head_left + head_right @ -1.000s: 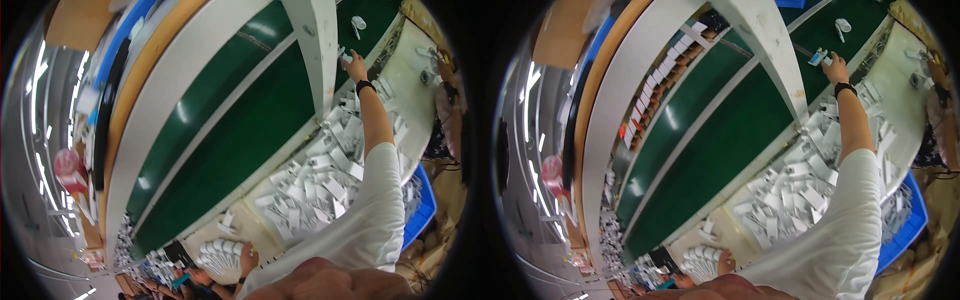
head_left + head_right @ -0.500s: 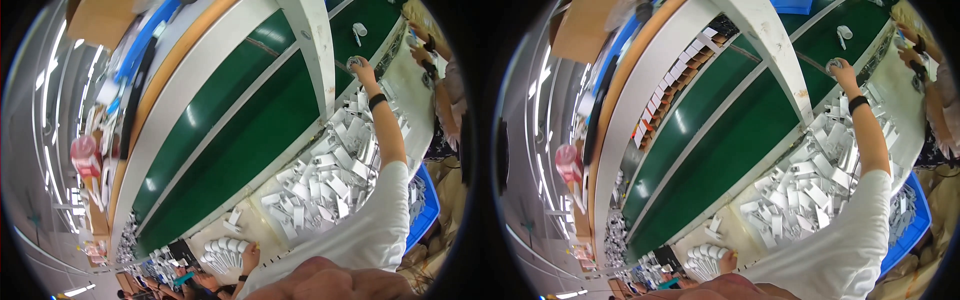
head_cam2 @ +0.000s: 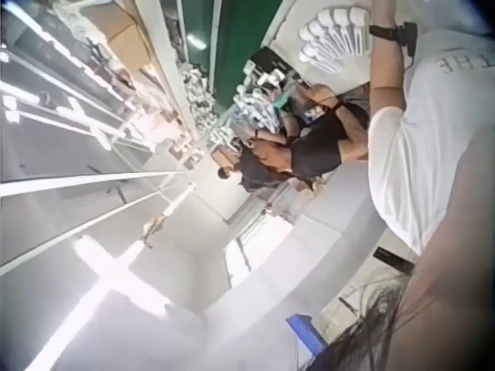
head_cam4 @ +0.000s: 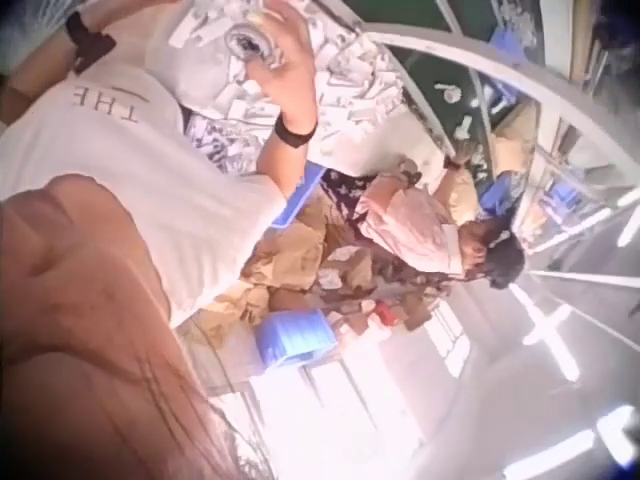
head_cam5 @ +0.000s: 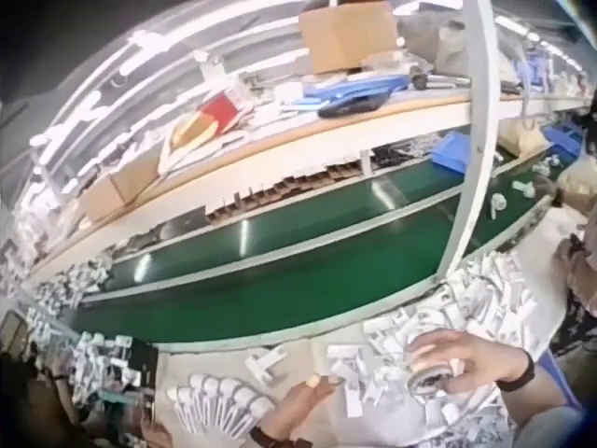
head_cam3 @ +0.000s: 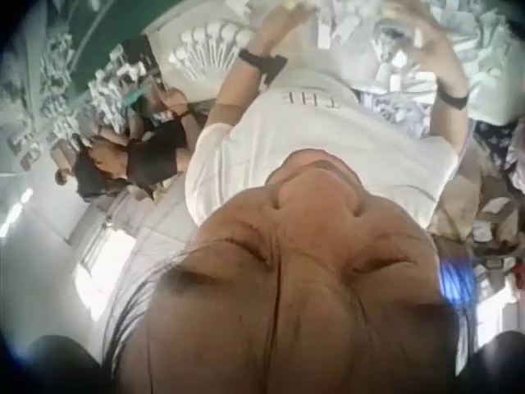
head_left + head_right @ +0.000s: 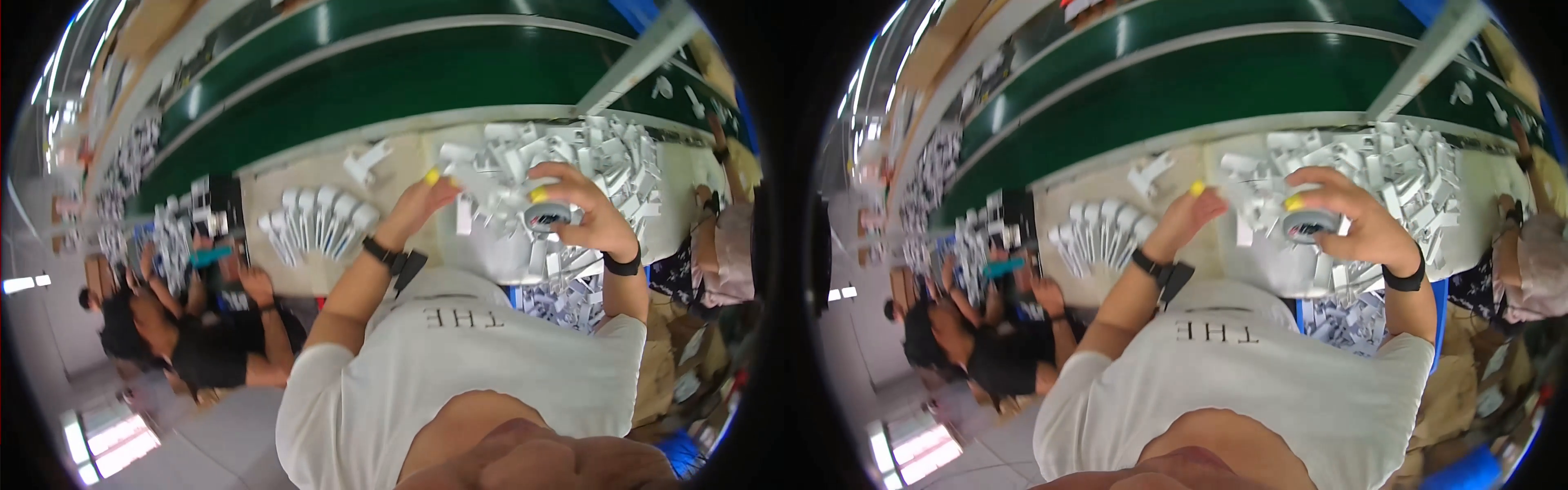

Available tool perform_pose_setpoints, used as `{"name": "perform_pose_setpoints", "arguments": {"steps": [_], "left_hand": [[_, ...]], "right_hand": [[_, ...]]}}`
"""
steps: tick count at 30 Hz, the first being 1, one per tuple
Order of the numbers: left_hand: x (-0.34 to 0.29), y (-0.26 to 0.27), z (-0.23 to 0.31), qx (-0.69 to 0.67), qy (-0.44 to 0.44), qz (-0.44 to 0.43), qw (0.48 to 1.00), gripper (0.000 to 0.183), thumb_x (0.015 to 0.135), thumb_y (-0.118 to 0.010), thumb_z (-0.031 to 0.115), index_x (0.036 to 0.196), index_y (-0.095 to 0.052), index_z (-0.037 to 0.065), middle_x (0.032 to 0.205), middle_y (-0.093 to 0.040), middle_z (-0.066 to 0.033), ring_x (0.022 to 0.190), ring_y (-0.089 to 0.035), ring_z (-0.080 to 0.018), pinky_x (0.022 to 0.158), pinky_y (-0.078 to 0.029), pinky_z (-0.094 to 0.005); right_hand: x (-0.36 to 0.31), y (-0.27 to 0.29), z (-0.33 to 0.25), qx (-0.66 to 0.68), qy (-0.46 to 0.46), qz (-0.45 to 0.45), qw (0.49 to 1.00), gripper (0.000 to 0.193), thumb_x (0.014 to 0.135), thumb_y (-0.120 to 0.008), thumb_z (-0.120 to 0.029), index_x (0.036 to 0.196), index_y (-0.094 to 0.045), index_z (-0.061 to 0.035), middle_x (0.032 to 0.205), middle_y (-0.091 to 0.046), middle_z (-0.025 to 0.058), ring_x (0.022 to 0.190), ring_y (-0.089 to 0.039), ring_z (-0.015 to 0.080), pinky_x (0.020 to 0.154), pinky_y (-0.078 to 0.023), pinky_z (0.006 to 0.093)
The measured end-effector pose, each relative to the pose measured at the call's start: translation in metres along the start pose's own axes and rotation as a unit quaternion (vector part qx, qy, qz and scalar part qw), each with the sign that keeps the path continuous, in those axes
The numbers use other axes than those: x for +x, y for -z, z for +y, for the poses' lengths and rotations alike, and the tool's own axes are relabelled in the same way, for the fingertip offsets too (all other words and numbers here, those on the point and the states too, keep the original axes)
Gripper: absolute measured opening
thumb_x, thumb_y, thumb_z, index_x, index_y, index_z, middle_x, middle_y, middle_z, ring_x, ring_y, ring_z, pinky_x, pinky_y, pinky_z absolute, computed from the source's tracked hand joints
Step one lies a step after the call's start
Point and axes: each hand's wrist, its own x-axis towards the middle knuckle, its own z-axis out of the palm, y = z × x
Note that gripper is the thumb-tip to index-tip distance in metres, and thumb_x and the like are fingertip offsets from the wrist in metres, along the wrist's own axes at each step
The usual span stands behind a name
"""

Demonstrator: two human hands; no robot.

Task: The person assembles a handheld fan by inserting a battery into the handle, attaching the fan head, and snapping on the plastic casing. They then set the finished fan aside and repeat the process with new components.

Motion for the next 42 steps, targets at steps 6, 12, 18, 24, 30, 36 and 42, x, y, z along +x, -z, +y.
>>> {"name": "perform_pose_setpoints", "arguments": {"steps": [6, 12, 18, 24, 30, 36, 42], "left_hand": [[-0.031, 0.008, 0.007, -0.029, 0.157, -0.186, 0.97, 0.078, 0.088, -0.013, 0.059, 0.114, -0.048, -0.006, 0.108, -0.057, -0.0209, 0.097, -0.058, -0.029, 0.083, -0.047, -0.0355], [-0.091, 0.024, 0.005, -0.111, 0.106, -0.265, 0.952, 0.061, 0.088, -0.033, 0.05, 0.109, -0.048, -0.006, 0.097, -0.058, -0.0174, 0.084, -0.061, -0.0255, 0.068, -0.052, -0.0332], [-0.103, 0.02, 0.008, 0.079, 0.028, -0.075, 0.994, 0.032, 0.074, -0.063, 0.01, 0.103, -0.049, 0.002, 0.091, -0.055, -0.0086, 0.075, -0.059, -0.0156, 0.065, -0.049, -0.0247], [-0.117, 0.031, 0.034, 0.471, -0.063, -0.02, 0.88, 0.05, 0.067, -0.065, 0.014, 0.108, -0.042, -0.001, 0.087, -0.056, -0.0132, 0.079, -0.058, -0.0211, 0.066, -0.045, -0.0312], [-0.104, 0.047, 0.016, 0.384, -0.13, 0.046, 0.913, 0.03, 0.077, -0.059, 0.012, 0.103, -0.046, 0.004, 0.091, -0.06, -0.0122, 0.075, -0.06, -0.0215, 0.065, -0.046, -0.0267], [-0.109, 0.025, 0.03, -0.084, 0.014, -0.018, 0.996, 0.019, 0.085, -0.046, 0.01, 0.103, -0.047, 0.006, 0.084, -0.059, -0.0127, 0.082, -0.063, -0.0261, 0.065, -0.051, -0.0297], [-0.111, 0.024, 0.042, -0.12, 0.069, -0.03, 0.99, 0.022, 0.083, -0.046, 0.012, 0.101, -0.043, 0.0, 0.082, -0.059, -0.0152, 0.069, -0.063, -0.0253, 0.056, -0.052, -0.0334]], "right_hand": [[0.048, -0.069, -0.036, -0.074, 0.072, -0.182, 0.978, 0.049, 0.055, -0.057, 0.005, 0.101, -0.06, -0.0112, 0.119, -0.049, 0.0124, 0.108, -0.047, 0.0315, 0.091, -0.036, 0.0397], [0.057, -0.102, -0.039, -0.195, 0.093, -0.135, 0.967, 0.046, 0.054, -0.055, 0.009, 0.096, -0.061, -0.0103, 0.118, -0.05, 0.0111, 0.109, -0.047, 0.0316, 0.09, -0.038, 0.0394], [0.053, -0.124, -0.017, -0.241, 0.132, -0.096, 0.957, 0.042, 0.055, -0.057, 0.01, 0.091, -0.061, -0.0114, 0.117, -0.051, 0.0057, 0.111, -0.044, 0.0311, 0.09, -0.038, 0.0401], [0.05, -0.143, -0.025, -0.43, 0.201, -0.106, 0.874, 0.03, 0.061, -0.064, -0.002, 0.088, -0.062, -0.0147, 0.118, -0.051, -0.0047, 0.112, -0.043, 0.0281, 0.088, -0.04, 0.0406], [0.038, -0.143, 0.0, -0.29, 0.071, -0.009, 0.954, 0.03, 0.077, -0.054, -0.011, 0.107, -0.055, -0.015, 0.119, -0.049, 0.0063, 0.107, -0.047, 0.0275, 0.08, -0.045, 0.0345], [0.019, -0.178, 0.049, 0.593, -0.322, 0.045, 0.736, 0.056, 0.089, -0.031, -0.046, 0.127, -0.037, -0.0055, 0.117, -0.05, 0.0144, 0.071, -0.059, 0.0205, 0.051, -0.047, 0.0261], [0.012, -0.207, 0.054, 0.573, -0.231, 0.129, 0.776, 0.055, 0.084, -0.056, -0.028, 0.128, -0.033, -0.0051, 0.119, -0.048, 0.0148, 0.079, -0.061, 0.0233, 0.063, -0.052, 0.0295]]}}
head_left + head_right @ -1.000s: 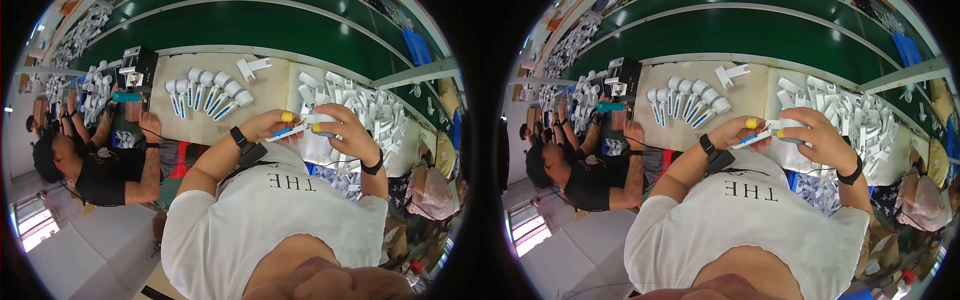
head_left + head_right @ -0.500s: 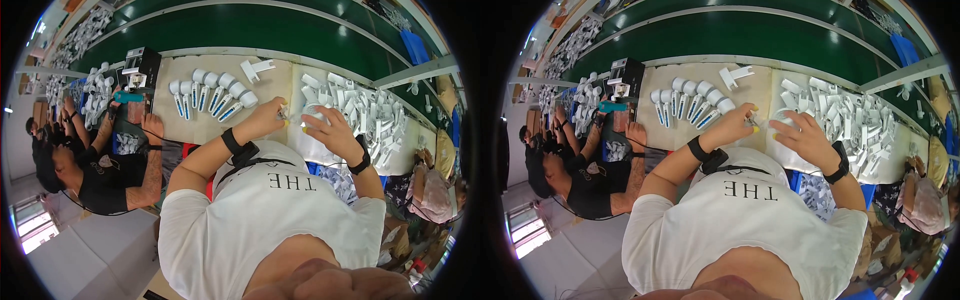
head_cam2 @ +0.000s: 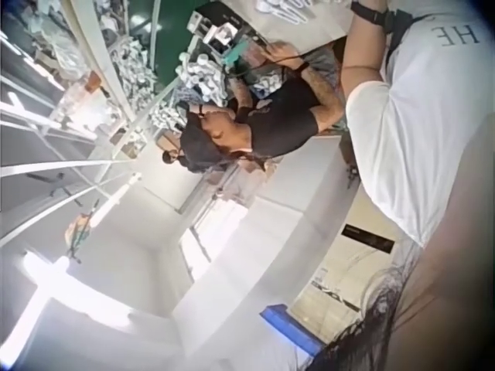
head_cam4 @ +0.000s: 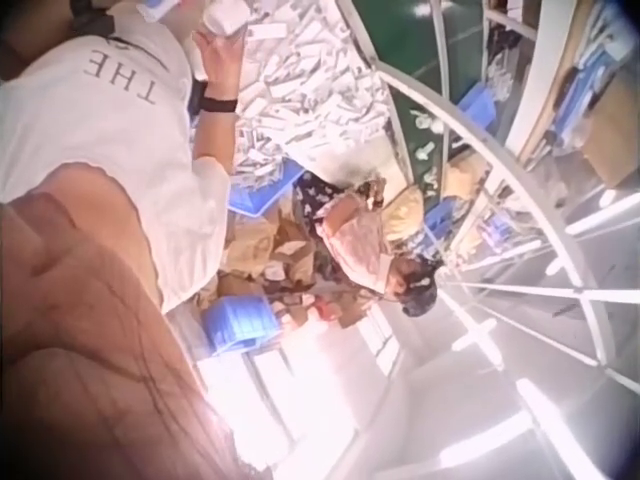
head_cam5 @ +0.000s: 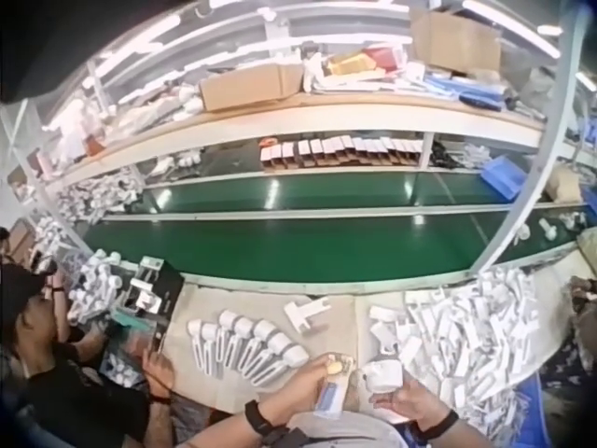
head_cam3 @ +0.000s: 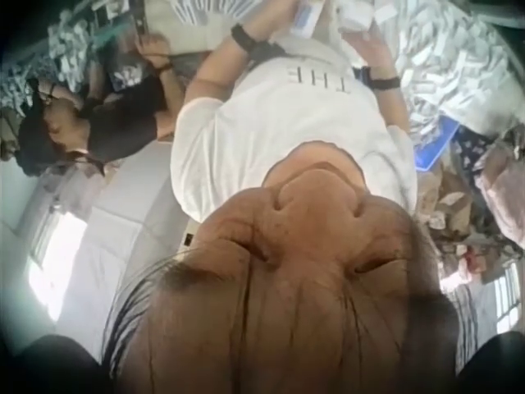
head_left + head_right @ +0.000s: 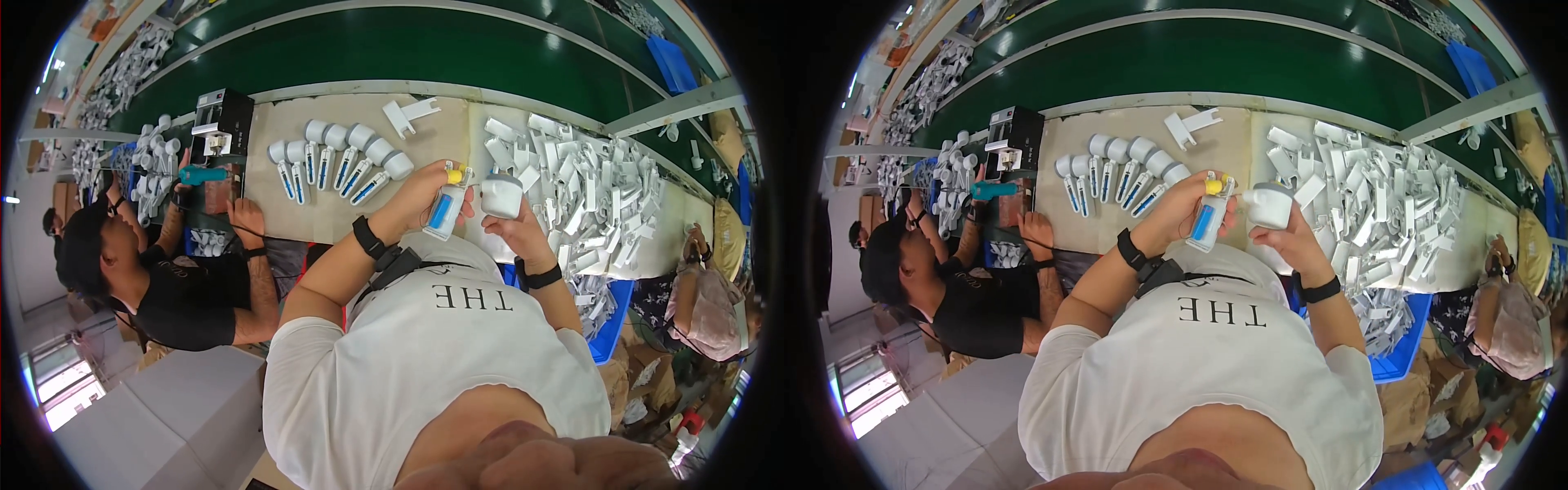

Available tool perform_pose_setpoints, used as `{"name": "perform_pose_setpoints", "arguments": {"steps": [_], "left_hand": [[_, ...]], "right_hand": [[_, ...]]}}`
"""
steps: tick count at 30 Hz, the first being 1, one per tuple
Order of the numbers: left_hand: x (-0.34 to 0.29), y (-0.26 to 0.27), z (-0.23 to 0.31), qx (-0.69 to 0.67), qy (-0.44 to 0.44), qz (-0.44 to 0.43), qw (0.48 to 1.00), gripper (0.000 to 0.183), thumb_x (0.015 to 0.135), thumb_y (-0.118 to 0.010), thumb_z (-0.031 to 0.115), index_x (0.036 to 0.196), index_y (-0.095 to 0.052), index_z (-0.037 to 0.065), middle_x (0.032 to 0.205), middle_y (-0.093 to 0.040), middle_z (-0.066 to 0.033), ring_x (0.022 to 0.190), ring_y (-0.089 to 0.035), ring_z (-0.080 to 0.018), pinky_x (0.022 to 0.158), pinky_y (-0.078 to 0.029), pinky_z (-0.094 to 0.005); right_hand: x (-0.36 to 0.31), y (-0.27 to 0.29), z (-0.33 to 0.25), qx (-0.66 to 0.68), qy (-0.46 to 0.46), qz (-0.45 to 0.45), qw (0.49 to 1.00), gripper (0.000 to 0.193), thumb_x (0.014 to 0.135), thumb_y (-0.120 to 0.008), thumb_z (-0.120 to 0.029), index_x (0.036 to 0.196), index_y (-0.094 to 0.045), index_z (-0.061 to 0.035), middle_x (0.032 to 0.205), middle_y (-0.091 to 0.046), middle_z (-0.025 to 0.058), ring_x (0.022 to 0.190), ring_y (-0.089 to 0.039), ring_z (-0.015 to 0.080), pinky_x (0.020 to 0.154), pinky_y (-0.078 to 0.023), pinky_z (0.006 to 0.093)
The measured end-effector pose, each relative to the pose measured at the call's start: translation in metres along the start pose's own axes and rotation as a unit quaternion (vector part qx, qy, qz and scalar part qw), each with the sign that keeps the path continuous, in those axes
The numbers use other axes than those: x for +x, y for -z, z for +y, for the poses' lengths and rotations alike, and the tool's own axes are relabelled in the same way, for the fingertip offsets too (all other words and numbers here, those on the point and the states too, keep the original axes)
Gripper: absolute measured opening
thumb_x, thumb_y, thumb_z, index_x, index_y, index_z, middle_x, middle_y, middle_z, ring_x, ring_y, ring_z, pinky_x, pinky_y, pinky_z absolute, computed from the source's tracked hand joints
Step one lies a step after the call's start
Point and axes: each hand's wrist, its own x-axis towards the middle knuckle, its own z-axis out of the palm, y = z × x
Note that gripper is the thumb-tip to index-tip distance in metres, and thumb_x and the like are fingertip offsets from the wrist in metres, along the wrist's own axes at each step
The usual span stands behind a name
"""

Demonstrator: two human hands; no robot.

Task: The person assembles a handheld fan by inserting a battery into the handle, attaching the fan head, and snapping on the plastic casing. They then set the finished fan aside and repeat the process with new components.

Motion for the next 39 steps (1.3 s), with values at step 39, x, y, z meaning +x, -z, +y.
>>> {"name": "perform_pose_setpoints", "arguments": {"steps": [39], "left_hand": [[-0.004, -0.013, -0.011, 0.591, -0.182, 0.088, 0.781, 0.031, 0.068, -0.06, 0.017, 0.091, -0.05, -0.002, 0.066, -0.056, -0.0203, 0.06, -0.057, -0.0334, 0.055, -0.044, -0.0364]], "right_hand": [[0.024, -0.052, -0.093, -0.545, 0.176, -0.11, 0.812, 0.073, 0.062, -0.073, -0.007, 0.127, -0.04, -0.0063, 0.115, -0.049, 0.0093, 0.104, -0.05, 0.0185, 0.089, -0.04, 0.0306]]}}
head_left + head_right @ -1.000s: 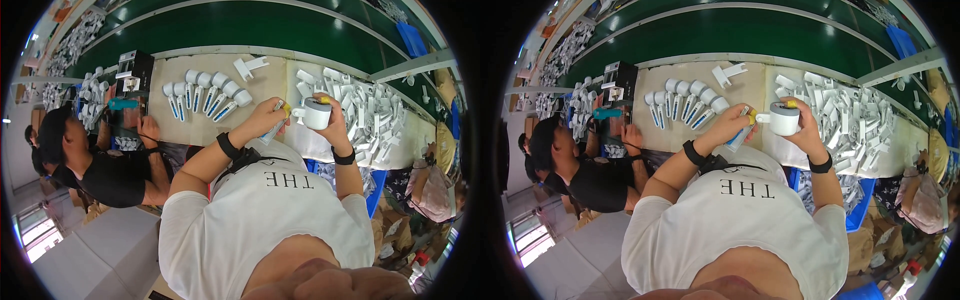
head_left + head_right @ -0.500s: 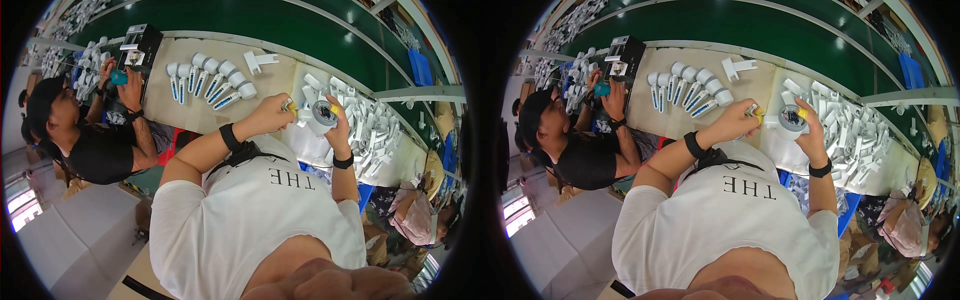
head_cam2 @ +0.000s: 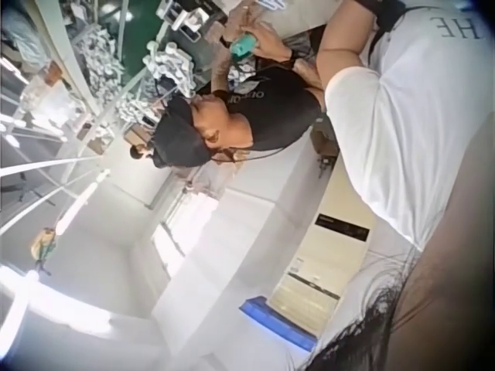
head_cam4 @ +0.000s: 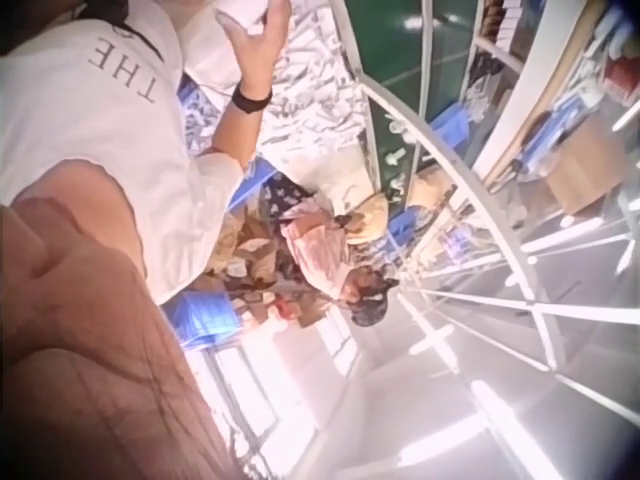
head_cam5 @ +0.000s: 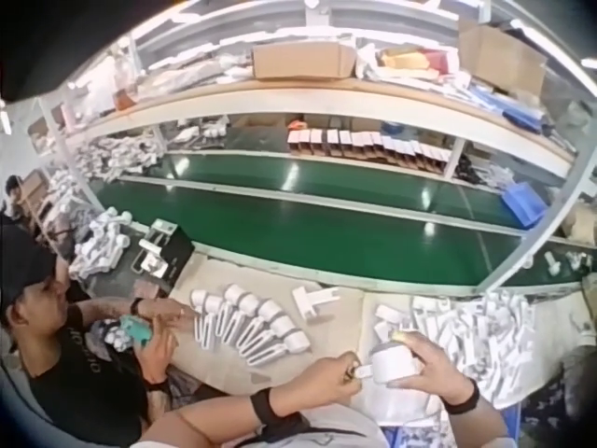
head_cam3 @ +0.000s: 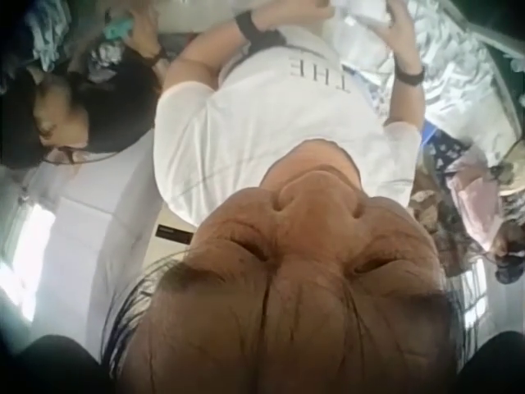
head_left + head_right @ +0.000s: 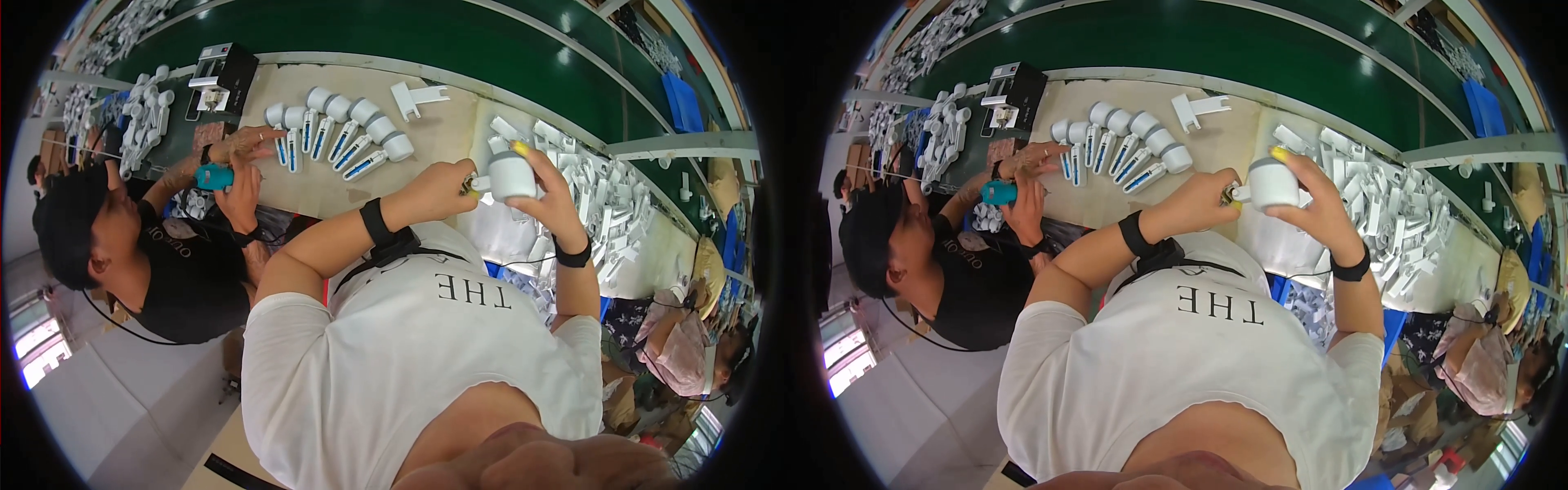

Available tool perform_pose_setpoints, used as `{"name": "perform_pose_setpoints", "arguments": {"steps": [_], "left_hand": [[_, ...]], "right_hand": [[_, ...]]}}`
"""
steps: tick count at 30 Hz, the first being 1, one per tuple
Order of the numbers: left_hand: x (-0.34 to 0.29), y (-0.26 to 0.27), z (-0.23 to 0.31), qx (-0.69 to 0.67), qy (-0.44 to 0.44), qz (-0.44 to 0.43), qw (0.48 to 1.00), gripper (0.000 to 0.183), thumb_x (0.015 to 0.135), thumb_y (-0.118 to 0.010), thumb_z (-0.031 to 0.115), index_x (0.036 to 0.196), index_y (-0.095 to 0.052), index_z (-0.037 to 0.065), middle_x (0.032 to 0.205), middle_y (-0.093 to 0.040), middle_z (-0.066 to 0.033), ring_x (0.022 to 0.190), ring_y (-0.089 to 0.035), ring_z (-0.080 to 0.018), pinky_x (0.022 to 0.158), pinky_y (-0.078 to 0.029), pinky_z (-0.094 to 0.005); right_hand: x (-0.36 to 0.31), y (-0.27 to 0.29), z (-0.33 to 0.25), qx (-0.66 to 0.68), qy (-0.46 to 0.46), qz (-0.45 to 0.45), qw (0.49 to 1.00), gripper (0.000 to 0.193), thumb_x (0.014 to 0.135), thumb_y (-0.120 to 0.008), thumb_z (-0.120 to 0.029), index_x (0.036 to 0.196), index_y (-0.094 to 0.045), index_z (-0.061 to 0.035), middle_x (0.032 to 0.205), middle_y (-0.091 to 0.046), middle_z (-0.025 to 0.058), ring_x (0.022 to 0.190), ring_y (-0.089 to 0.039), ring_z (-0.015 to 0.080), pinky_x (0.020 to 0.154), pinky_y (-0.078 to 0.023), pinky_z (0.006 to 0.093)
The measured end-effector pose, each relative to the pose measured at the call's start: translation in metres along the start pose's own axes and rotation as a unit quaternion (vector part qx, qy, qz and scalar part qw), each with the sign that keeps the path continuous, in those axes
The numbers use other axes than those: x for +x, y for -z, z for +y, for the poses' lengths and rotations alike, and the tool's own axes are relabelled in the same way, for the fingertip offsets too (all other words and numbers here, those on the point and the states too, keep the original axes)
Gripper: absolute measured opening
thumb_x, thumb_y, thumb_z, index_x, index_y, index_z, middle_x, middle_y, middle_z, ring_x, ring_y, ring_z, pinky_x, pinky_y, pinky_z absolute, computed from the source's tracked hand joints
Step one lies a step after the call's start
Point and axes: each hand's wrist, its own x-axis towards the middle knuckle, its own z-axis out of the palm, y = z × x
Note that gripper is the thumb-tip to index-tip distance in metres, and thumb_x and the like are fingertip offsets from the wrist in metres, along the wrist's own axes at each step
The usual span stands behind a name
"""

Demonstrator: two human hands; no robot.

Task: The person assembles a handheld fan by inserting a battery into the handle, attaching the fan head, and snapping on the plastic casing. They then set the finished fan aside and repeat the process with new components.

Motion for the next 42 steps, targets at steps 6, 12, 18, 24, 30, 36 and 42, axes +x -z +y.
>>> {"name": "perform_pose_setpoints", "arguments": {"steps": [6, 12, 18, 24, 30, 36, 42], "left_hand": [[-0.001, 0.0, -0.002, 0.03, 0.024, -0.023, 0.999, 0.036, 0.068, -0.058, 0.019, 0.091, -0.049, -0.007, 0.071, -0.057, -0.0231, 0.068, -0.057, -0.0363, 0.061, -0.044, -0.0405], [-0.001, -0.001, -0.012, -0.021, 0.006, -0.026, 0.999, 0.035, 0.069, -0.057, 0.019, 0.09, -0.048, -0.007, 0.072, -0.056, -0.0242, 0.068, -0.056, -0.0364, 0.061, -0.044, -0.04], [-0.001, -0.004, -0.013, -0.061, 0.054, -0.074, 0.994, 0.034, 0.07, -0.056, 0.017, 0.091, -0.047, -0.007, 0.07, -0.056, -0.0201, 0.061, -0.057, -0.03, 0.056, -0.044, -0.0363], [-0.005, -0.002, -0.016, -0.272, 0.172, -0.084, 0.943, 0.017, 0.084, -0.052, 0.014, 0.096, -0.047, 0.001, 0.072, -0.056, -0.0072, 0.053, -0.053, -0.011, 0.048, -0.044, -0.024], [-0.014, -0.006, -0.037, -0.331, 0.146, -0.086, 0.928, 0.02, 0.085, -0.053, 0.016, 0.095, -0.049, 0.0, 0.071, -0.057, -0.007, 0.052, -0.054, -0.0115, 0.047, -0.043, -0.025], [-0.008, 0.021, -0.038, -0.556, 0.105, 0.141, 0.813, 0.026, 0.087, -0.047, 0.019, 0.101, -0.051, -0.002, 0.09, -0.061, -0.0149, 0.074, -0.061, -0.0203, 0.067, -0.049, -0.0297], [-0.025, 0.041, -0.047, -0.535, 0.085, 0.177, 0.822, 0.026, 0.087, -0.048, 0.018, 0.105, -0.053, 0.0, 0.096, -0.061, -0.0154, 0.084, -0.061, -0.02, 0.073, -0.049, -0.0301]], "right_hand": [[0.01, -0.004, -0.012, -0.087, -0.076, -0.047, 0.992, 0.06, 0.069, -0.07, -0.007, 0.124, -0.047, -0.0074, 0.102, -0.053, 0.0086, 0.092, -0.053, 0.0167, 0.083, -0.042, 0.0281], [0.02, -0.006, -0.001, -0.043, -0.112, -0.059, 0.991, 0.059, 0.07, -0.07, -0.009, 0.124, -0.046, -0.0054, 0.105, -0.053, 0.0082, 0.091, -0.053, 0.0145, 0.082, -0.043, 0.0263], [0.03, -0.003, -0.001, -0.012, -0.176, -0.117, 0.977, 0.055, 0.073, -0.069, -0.012, 0.123, -0.047, -0.0065, 0.1, -0.058, 0.0062, 0.085, -0.054, 0.012, 0.077, -0.044, 0.0243], [0.023, -0.017, 0.017, 0.054, -0.189, -0.085, 0.977, 0.053, 0.074, -0.067, -0.014, 0.123, -0.047, -0.0073, 0.101, -0.057, 0.0063, 0.087, -0.053, 0.0112, 0.077, -0.044, 0.024], [0.001, -0.051, 0.051, 0.14, -0.108, 0.027, 0.984, 0.048, 0.08, -0.06, -0.012, 0.125, -0.045, -0.0071, 0.113, -0.053, 0.0088, 0.102, -0.049, 0.0133, 0.088, -0.039, 0.026], [0.038, -0.041, 0.131, 0.212, -0.211, 0.026, 0.954, 0.036, 0.085, -0.052, -0.023, 0.113, -0.053, -0.0004, 0.094, -0.06, 0.0078, 0.084, -0.057, 0.0168, 0.076, -0.045, 0.0256], [0.113, -0.095, 0.199, -0.081, -0.136, 0.039, 0.987, 0.028, 0.081, -0.054, -0.021, 0.102, -0.059, -0.0024, 0.09, -0.061, 0.0149, 0.084, -0.059, 0.0304, 0.075, -0.047, 0.0329]]}}
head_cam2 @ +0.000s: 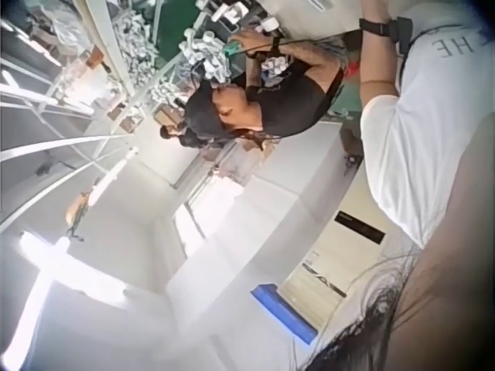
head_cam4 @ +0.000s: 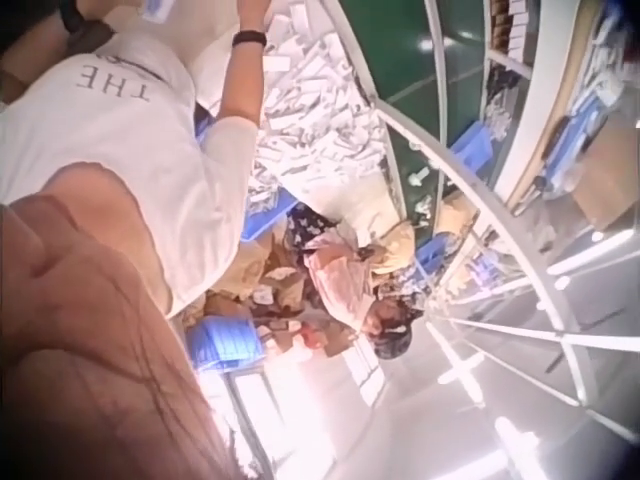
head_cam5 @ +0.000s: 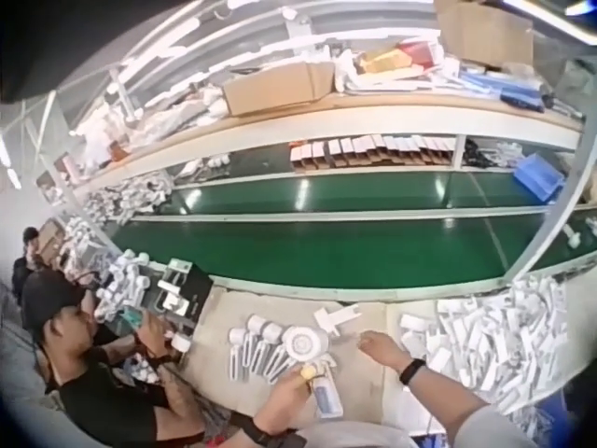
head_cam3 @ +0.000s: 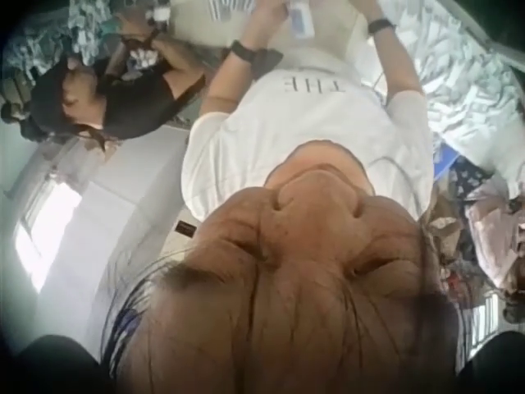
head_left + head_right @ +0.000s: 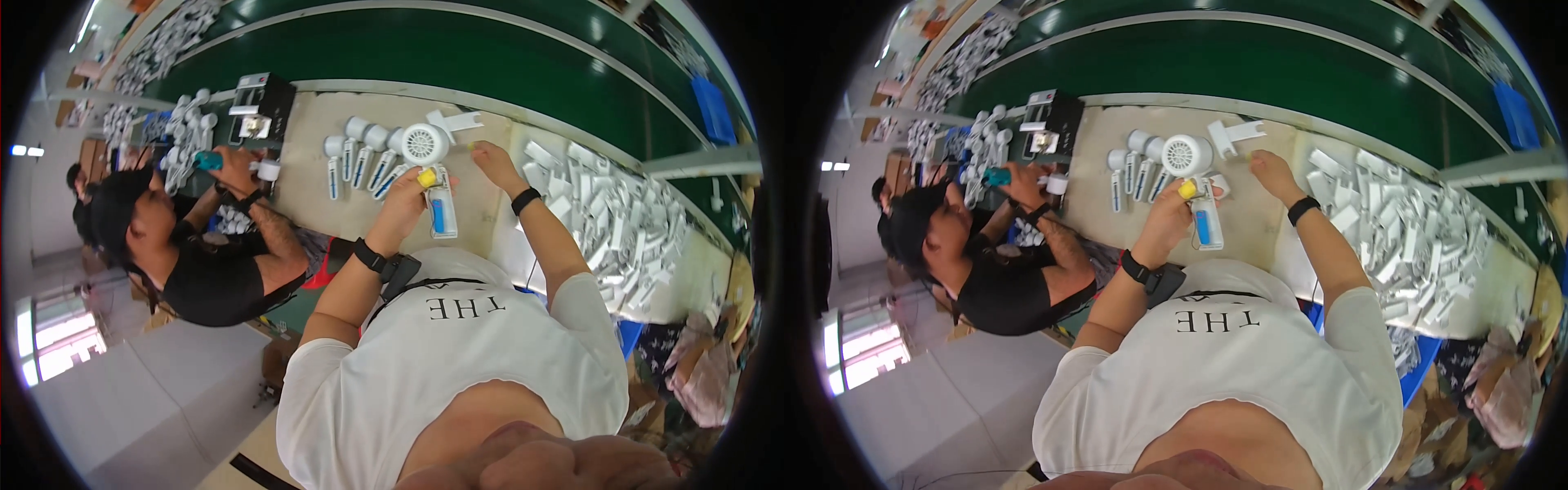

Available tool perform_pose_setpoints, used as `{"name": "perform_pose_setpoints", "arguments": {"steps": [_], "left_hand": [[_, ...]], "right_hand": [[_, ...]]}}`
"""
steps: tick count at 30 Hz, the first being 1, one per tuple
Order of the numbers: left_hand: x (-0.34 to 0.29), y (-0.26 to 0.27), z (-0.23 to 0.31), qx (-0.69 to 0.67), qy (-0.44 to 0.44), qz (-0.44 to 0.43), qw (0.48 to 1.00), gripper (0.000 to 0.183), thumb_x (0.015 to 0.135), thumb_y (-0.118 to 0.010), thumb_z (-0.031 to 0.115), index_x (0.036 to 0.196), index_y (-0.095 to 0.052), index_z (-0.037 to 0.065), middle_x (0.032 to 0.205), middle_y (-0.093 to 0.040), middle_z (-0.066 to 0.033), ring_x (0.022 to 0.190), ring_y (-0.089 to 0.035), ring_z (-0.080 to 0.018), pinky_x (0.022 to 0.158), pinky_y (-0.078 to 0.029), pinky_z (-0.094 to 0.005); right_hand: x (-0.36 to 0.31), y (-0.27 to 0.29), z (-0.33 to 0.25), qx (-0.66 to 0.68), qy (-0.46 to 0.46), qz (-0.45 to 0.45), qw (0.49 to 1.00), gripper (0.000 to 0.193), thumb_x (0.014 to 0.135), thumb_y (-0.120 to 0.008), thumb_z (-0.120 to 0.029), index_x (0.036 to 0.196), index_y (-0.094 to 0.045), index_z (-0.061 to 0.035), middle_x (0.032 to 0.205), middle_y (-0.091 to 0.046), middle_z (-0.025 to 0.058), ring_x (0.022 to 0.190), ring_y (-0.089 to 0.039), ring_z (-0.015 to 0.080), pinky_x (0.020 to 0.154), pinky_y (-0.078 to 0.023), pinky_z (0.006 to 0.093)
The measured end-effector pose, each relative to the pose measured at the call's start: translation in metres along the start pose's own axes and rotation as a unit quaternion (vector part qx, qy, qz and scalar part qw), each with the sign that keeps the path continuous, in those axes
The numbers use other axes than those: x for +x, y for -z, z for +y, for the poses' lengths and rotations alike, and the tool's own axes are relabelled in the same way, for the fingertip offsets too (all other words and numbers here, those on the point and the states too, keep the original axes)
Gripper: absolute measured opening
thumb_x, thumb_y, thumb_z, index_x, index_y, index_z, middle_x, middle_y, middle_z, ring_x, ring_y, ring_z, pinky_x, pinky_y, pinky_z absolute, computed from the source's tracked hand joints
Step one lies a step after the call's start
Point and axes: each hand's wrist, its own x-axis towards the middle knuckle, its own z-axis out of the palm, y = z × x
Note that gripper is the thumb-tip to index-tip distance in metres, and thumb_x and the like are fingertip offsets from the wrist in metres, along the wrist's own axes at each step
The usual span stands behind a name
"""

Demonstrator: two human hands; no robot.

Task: The person assembles a handheld fan by inserting a battery into the handle, attaching the fan head, and snapping on the plastic casing. They then set the finished fan aside and repeat the process with new components.

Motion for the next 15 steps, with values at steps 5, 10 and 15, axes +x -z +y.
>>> {"name": "perform_pose_setpoints", "arguments": {"steps": [5, 10, 15], "left_hand": [[-0.014, 0.021, 0.012, -0.009, 0.003, 0.043, 0.999, 0.029, 0.087, -0.049, 0.018, 0.111, -0.049, 0.001, 0.1, -0.061, -0.0148, 0.081, -0.062, -0.019, 0.063, -0.049, -0.0252], [-0.02, 0.034, 0.016, -0.006, -0.009, 0.086, 0.996, 0.03, 0.086, -0.051, 0.017, 0.111, -0.051, 0.001, 0.102, -0.061, -0.013, 0.078, -0.062, -0.0167, 0.06, -0.052, -0.0259], [-0.023, 0.041, 0.021, 0.012, -0.049, 0.106, 0.993, 0.031, 0.086, -0.051, 0.017, 0.112, -0.052, 0.0, 0.102, -0.061, -0.0118, 0.077, -0.061, -0.0148, 0.058, -0.052, -0.0247]], "right_hand": [[0.051, -0.027, -0.026, -0.276, 0.225, -0.032, 0.934, 0.043, 0.073, -0.05, -0.002, 0.115, -0.052, -0.0115, 0.118, -0.051, 0.0088, 0.108, -0.048, 0.0286, 0.09, -0.04, 0.0361], [0.089, -0.036, -0.013, -0.433, 0.379, -0.037, 0.817, 0.048, 0.07, -0.057, -0.006, 0.116, -0.05, -0.0182, 0.132, -0.036, 0.0063, 0.121, -0.035, 0.0288, 0.092, -0.038, 0.038], [0.111, -0.033, -0.028, -0.496, 0.396, -0.187, 0.75, 0.044, 0.071, -0.056, -0.007, 0.114, -0.051, -0.0127, 0.129, -0.039, 0.0082, 0.123, -0.032, 0.0269, 0.1, -0.028, 0.0372]]}}
